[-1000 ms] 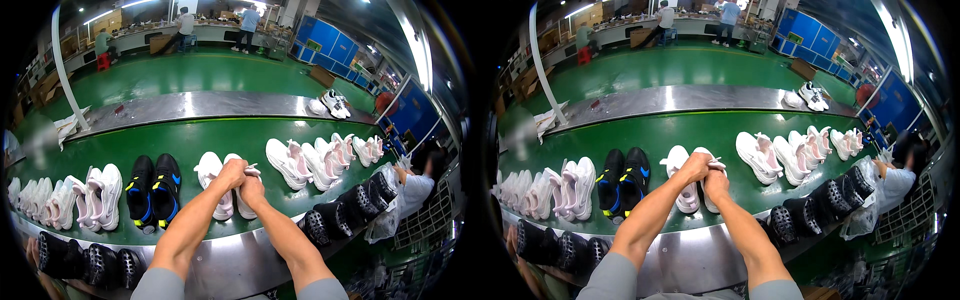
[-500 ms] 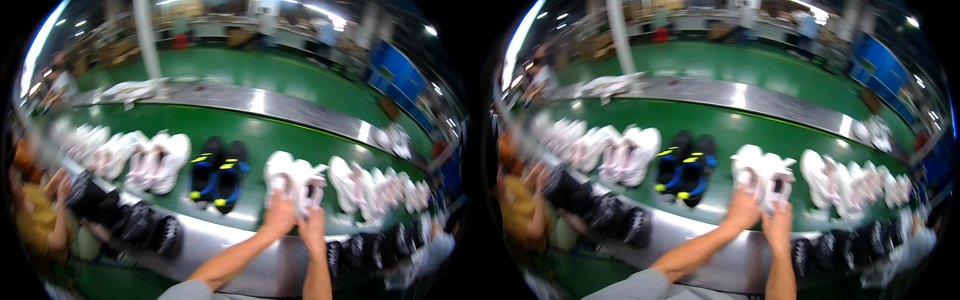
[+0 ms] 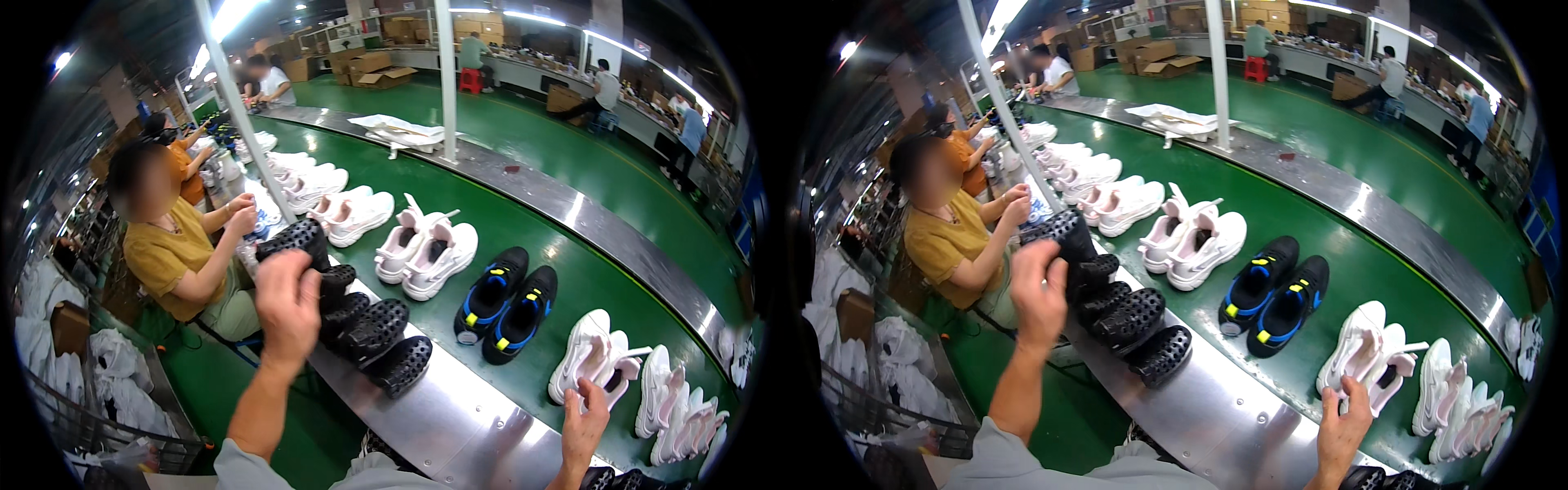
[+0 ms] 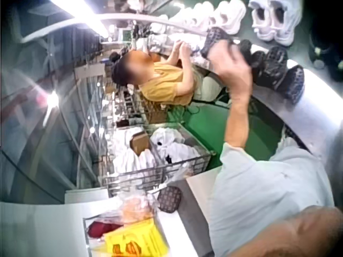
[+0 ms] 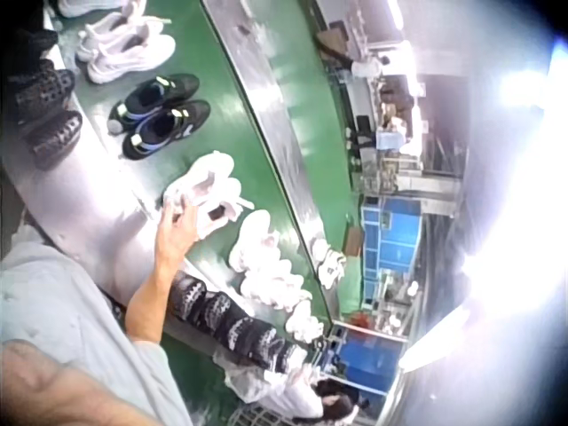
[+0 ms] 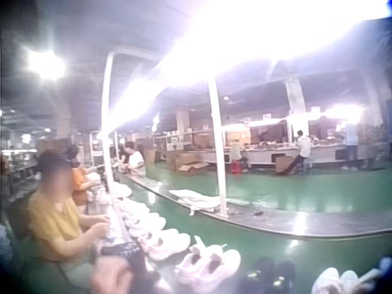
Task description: The person inserts black shoe soles into white and black sneakers moving along a conveyor belt in a factory. They handle each shoe one at a time, placing the sole inside and then setting the shoe back on the belt.
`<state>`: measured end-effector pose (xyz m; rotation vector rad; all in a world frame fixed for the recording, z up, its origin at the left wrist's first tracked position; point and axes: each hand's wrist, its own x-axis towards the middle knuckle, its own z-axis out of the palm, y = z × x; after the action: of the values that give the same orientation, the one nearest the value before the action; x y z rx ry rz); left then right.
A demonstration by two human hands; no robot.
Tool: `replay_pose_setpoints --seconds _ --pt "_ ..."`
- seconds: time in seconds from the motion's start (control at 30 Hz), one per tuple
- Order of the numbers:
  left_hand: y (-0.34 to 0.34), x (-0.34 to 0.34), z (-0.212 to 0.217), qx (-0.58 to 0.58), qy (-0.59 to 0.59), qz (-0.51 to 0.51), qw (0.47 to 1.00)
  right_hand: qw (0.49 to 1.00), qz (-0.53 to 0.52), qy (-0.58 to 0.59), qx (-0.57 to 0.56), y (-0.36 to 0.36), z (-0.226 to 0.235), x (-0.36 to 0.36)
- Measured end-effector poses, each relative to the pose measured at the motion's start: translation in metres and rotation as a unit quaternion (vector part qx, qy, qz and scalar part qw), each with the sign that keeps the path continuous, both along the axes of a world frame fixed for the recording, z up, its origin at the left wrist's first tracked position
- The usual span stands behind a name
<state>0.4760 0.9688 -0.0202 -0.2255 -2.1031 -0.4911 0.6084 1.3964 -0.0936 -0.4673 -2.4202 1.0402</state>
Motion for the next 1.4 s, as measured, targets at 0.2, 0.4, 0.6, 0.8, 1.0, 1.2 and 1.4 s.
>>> replay_pose_setpoints --seconds 0.2,0.4,0.6,0.8,1.0,1.2,1.4 --pt "-0.134 -0.042 -0.022 0.025 -0.099 0.051 0.993 0.986 0.147 -0.022 -0.070 -0.039 0.004 -0.019" --pt "-0.090 -0.022 0.012 0.094 0.043 0.025 0.994 0.987 0.132 -0.020 -0.094 -0.048 0.010 -0.009" --pt "0.121 0.056 -0.019 -0.075 0.059 -0.274 0.957 0.730 0.207 0.095 -0.644 -0.105 -0.002 -0.007" --pt "0.215 0.088 -0.074 0.135 -0.103 -0.588 0.791 0.690 0.055 0.028 -0.722 -0.052 -0.023 0.035" --pt "0.296 0.043 -0.100 0.371 -0.551 -0.629 0.404 0.858 0.145 -0.196 -0.453 -0.004 -0.012 0.069" --pt "0.340 0.026 -0.113 0.403 -0.502 -0.567 0.514 0.958 0.025 -0.283 0.045 0.004 0.044 0.072" --pt "0.390 -0.008 -0.113 0.155 -0.421 -0.502 0.739 0.969 0.006 -0.245 -0.011 0.059 0.022 0.054"
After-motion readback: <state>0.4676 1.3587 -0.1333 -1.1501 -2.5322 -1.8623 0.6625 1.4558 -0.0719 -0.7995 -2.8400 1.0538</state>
